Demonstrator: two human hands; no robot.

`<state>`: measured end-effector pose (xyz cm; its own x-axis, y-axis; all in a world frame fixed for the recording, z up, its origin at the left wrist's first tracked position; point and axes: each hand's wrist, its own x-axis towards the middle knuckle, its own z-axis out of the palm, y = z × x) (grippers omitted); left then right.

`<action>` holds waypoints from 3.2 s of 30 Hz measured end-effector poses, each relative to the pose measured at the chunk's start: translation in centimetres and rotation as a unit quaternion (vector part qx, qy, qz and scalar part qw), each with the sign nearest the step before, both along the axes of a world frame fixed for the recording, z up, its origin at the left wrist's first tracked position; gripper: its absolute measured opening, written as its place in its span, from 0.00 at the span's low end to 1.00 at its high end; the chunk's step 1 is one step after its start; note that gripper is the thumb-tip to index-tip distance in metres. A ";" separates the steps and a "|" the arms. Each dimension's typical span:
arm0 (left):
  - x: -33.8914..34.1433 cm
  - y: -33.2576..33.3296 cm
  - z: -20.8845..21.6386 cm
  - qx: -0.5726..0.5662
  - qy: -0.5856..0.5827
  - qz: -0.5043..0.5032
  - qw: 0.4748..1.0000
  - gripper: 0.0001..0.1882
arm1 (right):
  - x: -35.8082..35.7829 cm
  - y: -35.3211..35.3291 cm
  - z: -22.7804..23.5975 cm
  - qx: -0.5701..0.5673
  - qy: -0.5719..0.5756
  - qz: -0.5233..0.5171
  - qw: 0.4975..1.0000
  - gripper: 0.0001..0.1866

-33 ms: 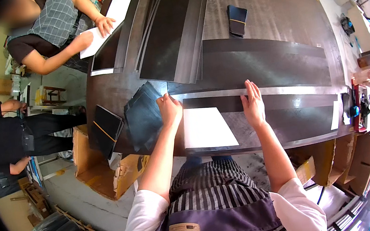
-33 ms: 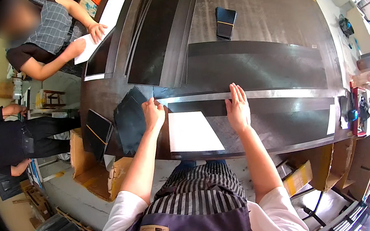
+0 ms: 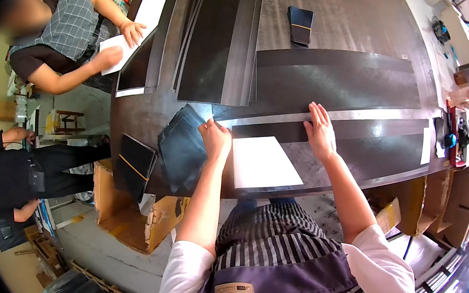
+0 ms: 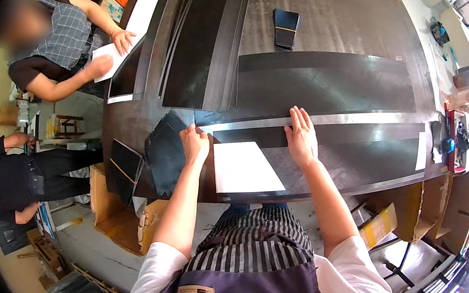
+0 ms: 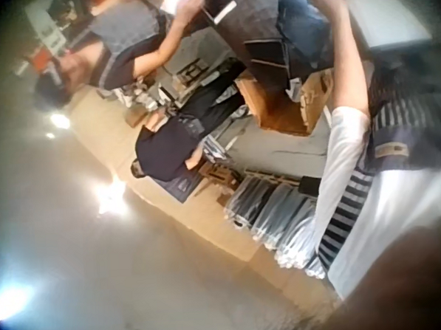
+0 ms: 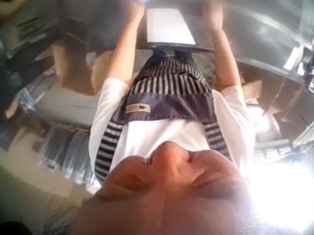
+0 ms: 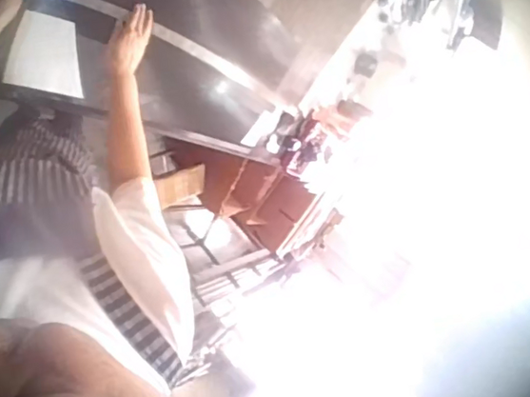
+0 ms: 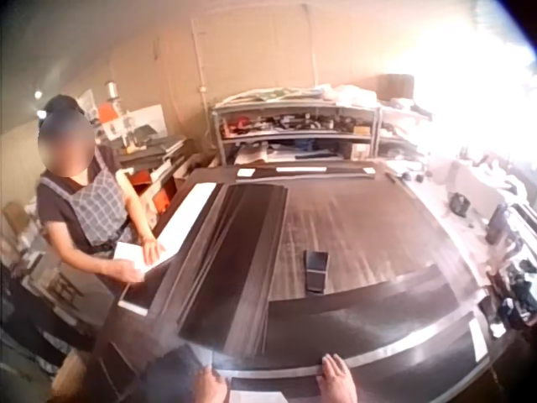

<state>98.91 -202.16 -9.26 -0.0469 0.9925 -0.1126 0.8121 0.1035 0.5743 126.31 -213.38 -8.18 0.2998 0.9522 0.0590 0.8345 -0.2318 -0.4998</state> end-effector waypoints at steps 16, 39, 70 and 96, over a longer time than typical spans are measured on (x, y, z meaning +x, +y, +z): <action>-2.6 6.5 0.7 -0.256 -0.397 0.229 0.851 0.09 | 0.9 -0.4 0.5 0.078 0.433 -0.125 0.889 0.14; -4.9 -3.5 6.9 -0.337 -0.471 0.061 0.813 0.08 | 10.6 -5.5 7.7 0.311 0.493 -0.426 0.692 0.08; -14.1 -10.8 2.1 0.097 -0.048 0.085 0.991 0.17 | -0.4 -17.1 1.1 0.020 0.375 -0.303 0.876 0.14; -9.5 -11.2 10.4 0.278 -0.099 -0.093 0.951 0.10 | -21.0 -1.1 10.1 -0.151 0.721 0.172 0.654 0.35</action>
<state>89.41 -213.36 1.10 0.1033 0.8900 0.4441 0.6565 -0.3964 0.6417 105.33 -214.50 1.92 -0.3991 0.8806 -0.2553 -0.4254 -0.4245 -0.7993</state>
